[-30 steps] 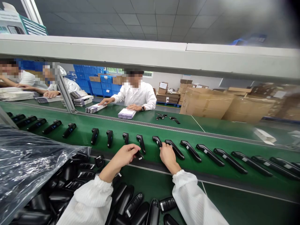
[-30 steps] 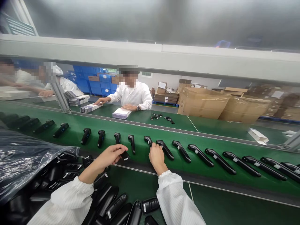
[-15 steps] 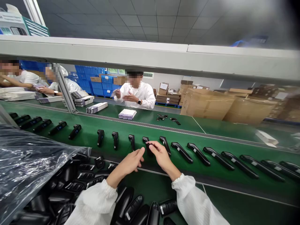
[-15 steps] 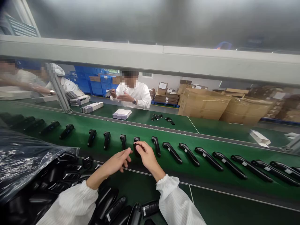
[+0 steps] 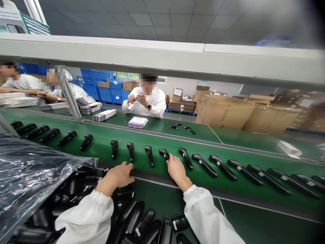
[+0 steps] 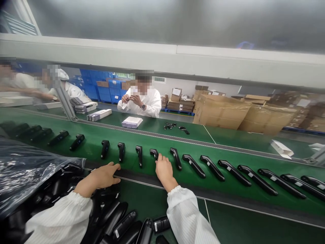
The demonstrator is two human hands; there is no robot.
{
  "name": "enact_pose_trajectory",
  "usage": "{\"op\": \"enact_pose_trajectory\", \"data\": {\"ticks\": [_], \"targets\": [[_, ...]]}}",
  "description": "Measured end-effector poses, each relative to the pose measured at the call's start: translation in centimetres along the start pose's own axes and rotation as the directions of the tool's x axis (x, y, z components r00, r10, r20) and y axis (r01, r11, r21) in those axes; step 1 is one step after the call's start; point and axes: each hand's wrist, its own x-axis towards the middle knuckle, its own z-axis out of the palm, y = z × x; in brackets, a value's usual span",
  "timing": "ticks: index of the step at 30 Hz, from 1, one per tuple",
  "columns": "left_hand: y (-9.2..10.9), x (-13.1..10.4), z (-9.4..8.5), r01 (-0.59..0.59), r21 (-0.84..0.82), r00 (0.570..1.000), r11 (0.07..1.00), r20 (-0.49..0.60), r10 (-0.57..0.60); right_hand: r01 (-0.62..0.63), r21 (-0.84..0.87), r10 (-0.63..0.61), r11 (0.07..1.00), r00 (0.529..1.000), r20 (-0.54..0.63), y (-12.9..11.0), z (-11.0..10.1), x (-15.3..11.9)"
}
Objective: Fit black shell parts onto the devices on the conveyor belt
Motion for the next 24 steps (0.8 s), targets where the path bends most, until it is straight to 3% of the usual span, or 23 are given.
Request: {"op": "enact_pose_trajectory", "data": {"ticks": [6, 9, 12, 14, 16, 17, 20, 24], "targets": [[-0.6, -0.7, -0.2, -0.070, 0.010, 0.996, 0.998, 0.061, 0.069, -0.084, -0.028, 0.083, 0.996, 0.996, -0.023, 0.9, -0.4, 1.0], [-0.3, -0.4, 0.2, -0.108, 0.002, 0.994, 0.994, 0.020, 0.108, -0.076, 0.033, 0.080, 0.997, 0.986, -0.149, 1.0, -1.3, 0.7], [0.2, -0.2, 0.2, -0.193, -0.052, 0.980, 0.980, -0.046, 0.191, 0.221, 0.280, -0.167, 0.934, 0.964, -0.206, 0.0, -3.2, 0.1], [0.8, -0.1, 0.1, -0.253, -0.089, 0.964, 0.963, -0.103, 0.244, 0.442, 0.439, -0.423, 0.782, 0.894, -0.146, -1.6, -4.6, -0.7], [1.7, -0.1, 0.0, -0.306, -0.117, 0.946, 0.945, -0.145, 0.289, 0.528, 0.528, -0.596, 0.665, 0.801, -0.051, -3.4, -5.7, -1.5], [2.2, -0.2, 0.0, -0.328, -0.127, 0.939, 0.936, -0.151, 0.309, 0.527, 0.547, -0.627, 0.651, 0.779, -0.006, -4.2, -6.1, -1.8], [3.0, -0.6, -0.2, -0.355, -0.144, 0.932, 0.924, -0.128, 0.339, 0.443, 0.546, -0.581, 0.711, 0.808, 0.101, -5.4, -6.4, -2.3], [2.1, -1.6, -0.7, -0.241, -0.084, 0.969, 0.967, -0.064, 0.236, 0.297, 0.482, -0.420, 0.824, 0.892, 0.169, -3.8, -5.8, -1.1]]}}
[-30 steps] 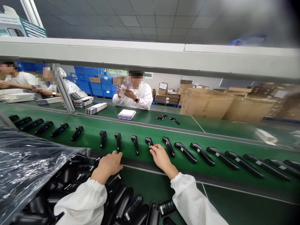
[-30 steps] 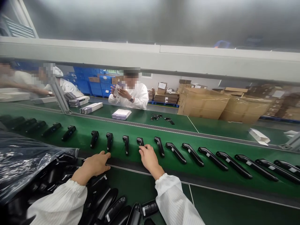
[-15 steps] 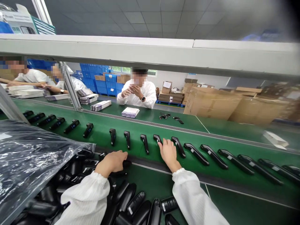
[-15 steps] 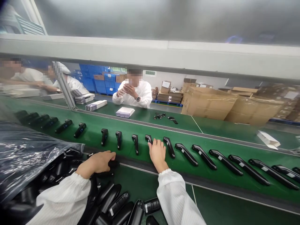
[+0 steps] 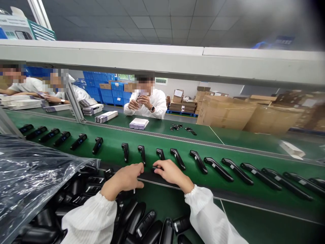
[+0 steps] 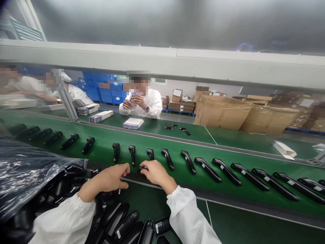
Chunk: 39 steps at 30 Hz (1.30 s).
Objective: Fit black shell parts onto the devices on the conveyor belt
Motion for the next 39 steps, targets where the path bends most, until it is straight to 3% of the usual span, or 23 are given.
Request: {"op": "enact_pose_trajectory", "data": {"ticks": [4, 8, 13, 18, 21, 23, 25, 27, 29, 32, 34, 36, 39], "targets": [[-0.9, -0.5, 0.2, 0.133, 0.118, 0.985, 0.984, 0.094, -0.144, -0.291, -0.114, 0.275, 0.950, 0.951, -0.140, 2.9, -0.6, 0.4], [-0.6, 0.1, 1.2, 0.132, 0.148, 0.981, 0.980, 0.119, -0.150, -0.392, -0.211, 0.351, 0.896, 0.914, -0.204, 4.1, 0.5, 0.4], [-0.2, 0.3, 1.0, 0.013, 0.007, 0.999, 1.000, 0.039, -0.013, -0.456, -0.301, 0.382, 0.838, 0.883, -0.275, 4.8, 2.4, 0.5], [-0.3, 0.5, -0.2, -0.091, -0.179, 0.989, 0.980, -0.129, 0.068, -0.494, -0.321, 0.378, 0.808, 0.853, -0.360, 5.8, 2.1, 0.5], [-0.3, 0.7, -0.3, -0.181, -0.373, 0.974, 0.910, -0.196, 0.113, -0.403, -0.208, 0.269, 0.891, 0.839, -0.472, 5.0, 1.2, 0.3], [-0.1, 1.0, 0.0, -0.260, -0.504, 0.961, 0.824, -0.217, 0.171, -0.170, 0.012, 0.160, 0.985, 0.897, -0.412, 3.6, 0.6, 0.1], [0.2, 1.2, 0.3, -0.340, -0.543, 0.939, 0.768, -0.249, 0.239, 0.054, 0.302, 0.009, 0.952, 0.979, -0.201, 1.9, 0.2, 0.0], [0.4, 1.5, 0.6, -0.392, -0.521, 0.916, 0.758, -0.294, 0.272, 0.117, 0.509, -0.130, 0.853, 0.991, -0.010, 0.6, 0.0, 0.0], [0.4, 1.4, 0.6, -0.382, -0.468, 0.913, 0.797, -0.327, 0.246, 0.093, 0.554, -0.154, 0.827, 0.986, 0.065, 0.2, 0.0, 0.0], [-0.1, 0.7, 0.5, -0.213, -0.269, 0.962, 0.939, -0.227, 0.153, -0.017, 0.445, 0.018, 0.896, 1.000, 0.002, 1.5, 0.3, 0.4], [-0.3, 0.1, 0.6, -0.082, -0.109, 0.996, 0.991, -0.042, 0.078, -0.112, 0.373, 0.163, 0.921, 0.981, -0.109, 2.9, 0.7, 0.7], [-0.1, -0.3, 0.8, 0.004, 0.006, 0.990, 1.000, 0.137, -0.005, -0.204, 0.307, 0.271, 0.929, 0.943, -0.193, 4.0, 1.3, 1.0], [0.9, -0.2, 1.4, 0.041, 0.138, 0.976, 0.990, 0.208, -0.070, -0.265, 0.160, 0.297, 0.951, 0.924, -0.239, 4.8, 2.6, 1.1]]}}
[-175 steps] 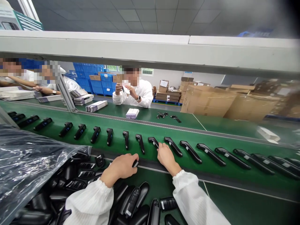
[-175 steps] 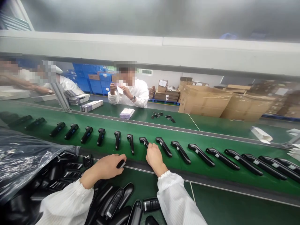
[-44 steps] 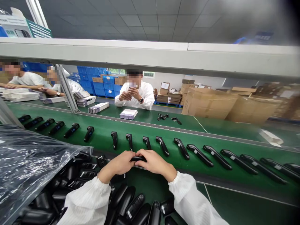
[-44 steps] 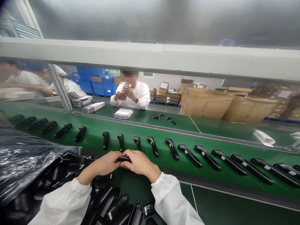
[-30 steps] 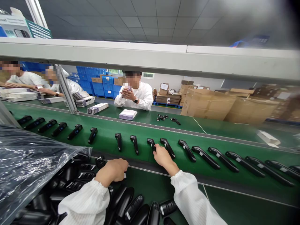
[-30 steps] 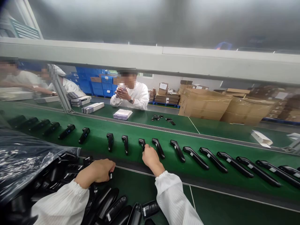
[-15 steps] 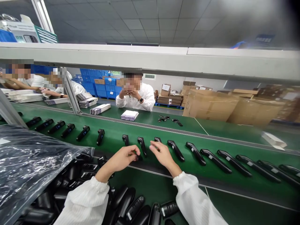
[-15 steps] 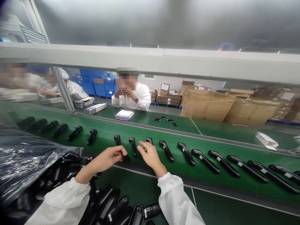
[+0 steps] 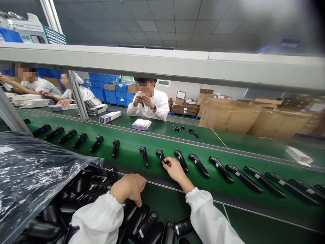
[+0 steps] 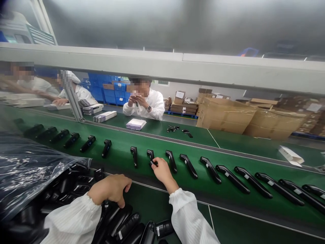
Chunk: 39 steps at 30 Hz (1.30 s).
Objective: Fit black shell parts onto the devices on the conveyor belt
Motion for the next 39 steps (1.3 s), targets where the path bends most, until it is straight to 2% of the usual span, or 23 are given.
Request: {"op": "enact_pose_trajectory", "data": {"ticks": [3, 7, 10, 14, 17, 19, 22, 25, 28, 30, 33, 35, 37, 39], "targets": [[1.0, 0.3, 0.4, -0.034, 0.011, 0.999, 0.999, -0.002, 0.034, 0.029, -0.216, -0.033, 0.976, 0.999, -0.017, 0.3, 1.2, -0.4], [1.3, 0.5, 0.8, -0.098, -0.006, 0.995, 0.995, -0.024, 0.098, -0.062, -0.471, 0.024, 0.880, 0.996, -0.086, 0.5, 1.8, -0.2], [1.1, 0.5, 0.7, -0.148, -0.021, 0.989, 0.989, -0.030, 0.147, -0.109, -0.506, 0.054, 0.856, 0.991, -0.122, 0.8, 1.6, 0.2], [0.2, -0.7, -0.7, -0.186, -0.074, 0.982, 0.980, -0.043, 0.183, -0.131, -0.512, 0.043, 0.849, 0.983, -0.179, 1.1, 1.1, 0.1], [-0.5, -2.7, -0.9, -0.135, -0.071, 0.989, 0.988, -0.064, 0.130, -0.125, -0.502, -0.040, 0.856, 0.952, -0.304, 1.0, 0.8, -0.4], [-0.7, -4.1, 0.0, -0.110, -0.040, 0.993, 0.993, -0.042, 0.108, -0.037, -0.476, -0.149, 0.879, 0.926, -0.347, 0.7, 0.8, -0.8], [-0.4, -5.3, 2.6, -0.135, -0.039, 0.990, 0.990, -0.052, 0.133, 0.199, -0.398, -0.334, 0.895, 0.892, -0.305, -0.2, 1.2, -1.4], [-0.2, -5.0, 4.8, -0.148, -0.095, 0.979, 0.984, -0.152, 0.133, 0.420, -0.291, -0.486, 0.860, 0.848, -0.213, -1.1, 1.8, -2.3], [-0.4, -4.1, 5.6, -0.151, -0.200, 0.968, 0.968, -0.227, 0.104, 0.546, -0.191, -0.574, 0.816, 0.807, -0.142, -1.6, 2.1, -3.2], [-0.9, -3.5, 5.6, -0.151, -0.279, 0.961, 0.948, -0.267, 0.075, 0.570, -0.114, -0.581, 0.814, 0.804, -0.129, -1.7, 2.1, -3.7], [-1.7, -3.1, 4.9, -0.166, -0.415, 0.943, 0.895, -0.331, 0.022, 0.520, 0.129, -0.514, 0.845, 0.854, -0.075, -2.3, 1.9, -4.2], [-1.8, -2.9, 4.4, -0.193, -0.509, 0.926, 0.839, -0.378, -0.016, 0.375, 0.392, -0.434, 0.840, 0.898, 0.073, -3.2, 1.9, -4.6], [-1.3, -2.5, 4.2, -0.234, -0.578, 0.904, 0.782, -0.426, -0.044, 0.183, 0.607, -0.400, 0.773, 0.883, 0.244, -4.4, 2.0, -4.9], [-0.6, -2.1, 4.3, -0.271, -0.608, 0.876, 0.746, -0.478, -0.072, 0.072, 0.698, -0.414, 0.713, 0.846, 0.336, -5.4, 1.9, -5.1]]}}
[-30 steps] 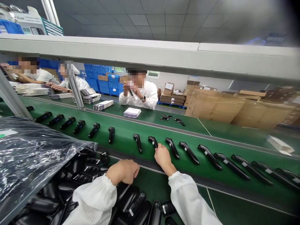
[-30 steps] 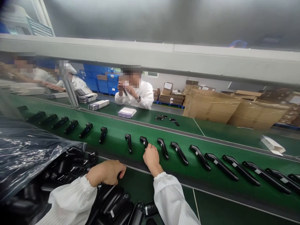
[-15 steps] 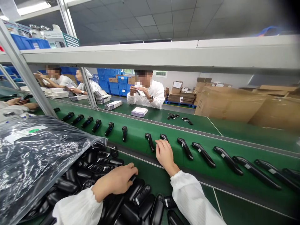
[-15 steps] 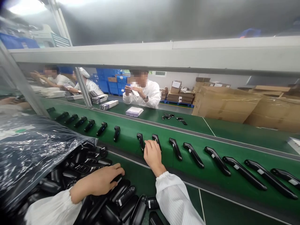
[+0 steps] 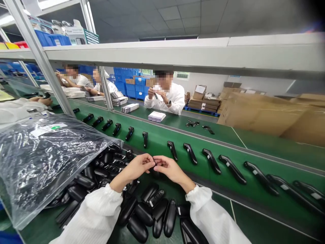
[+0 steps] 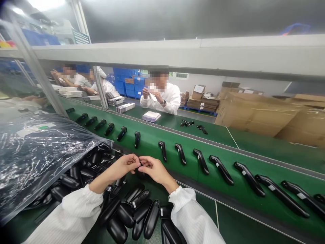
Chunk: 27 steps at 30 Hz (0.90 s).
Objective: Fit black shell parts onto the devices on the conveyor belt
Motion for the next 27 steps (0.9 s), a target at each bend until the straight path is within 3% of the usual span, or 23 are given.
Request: {"op": "enact_pose_trajectory", "data": {"ticks": [2, 3, 5, 8, 11, 14, 19, 24, 27], "targets": [[0.0, -0.1, 0.6, -0.009, -0.006, 0.997, 1.000, -0.073, 0.009, -0.029, -0.021, 0.029, 0.999, 1.000, 0.000, -0.6, -0.3, 0.1], [-0.3, -0.3, 0.6, -0.006, 0.012, 0.993, 1.000, -0.117, 0.008, -0.056, -0.076, 0.052, 0.996, 0.997, -0.053, -0.8, -0.8, 0.1], [-1.3, -0.9, 0.1, 0.021, 0.085, 0.976, 0.996, -0.218, -0.002, -0.134, -0.212, 0.081, 0.968, 0.967, -0.240, -0.9, -2.6, -0.1], [-3.7, -1.8, -1.9, 0.130, 0.239, 0.924, 0.962, -0.381, -0.030, -0.278, -0.404, 0.063, 0.871, 0.880, -0.471, -0.3, -5.8, -0.5], [-5.8, -1.9, -3.7, 0.257, 0.353, 0.876, 0.900, -0.478, -0.063, -0.414, -0.620, 0.059, 0.667, 0.859, -0.509, 0.8, -7.5, -0.8], [-6.6, -0.8, -3.9, 0.328, 0.409, 0.859, 0.852, -0.504, -0.089, -0.497, -0.761, 0.072, 0.417, 0.853, -0.517, 2.1, -7.5, -1.1], [-6.8, 1.1, -2.9, 0.356, 0.376, 0.851, 0.855, -0.510, -0.130, -0.592, -0.781, 0.029, 0.200, 0.800, -0.599, 3.6, -7.3, -1.2], [-7.0, 1.6, -3.2, 0.335, 0.148, 0.830, 0.931, -0.513, -0.217, -0.612, -0.773, -0.016, 0.165, 0.782, -0.623, 3.7, -8.3, -0.8], [-6.1, 1.1, -2.9, 0.254, -0.096, 0.844, 0.962, -0.464, -0.269, -0.604, -0.757, -0.159, 0.250, 0.745, -0.647, 3.1, -7.9, -1.1]]}}
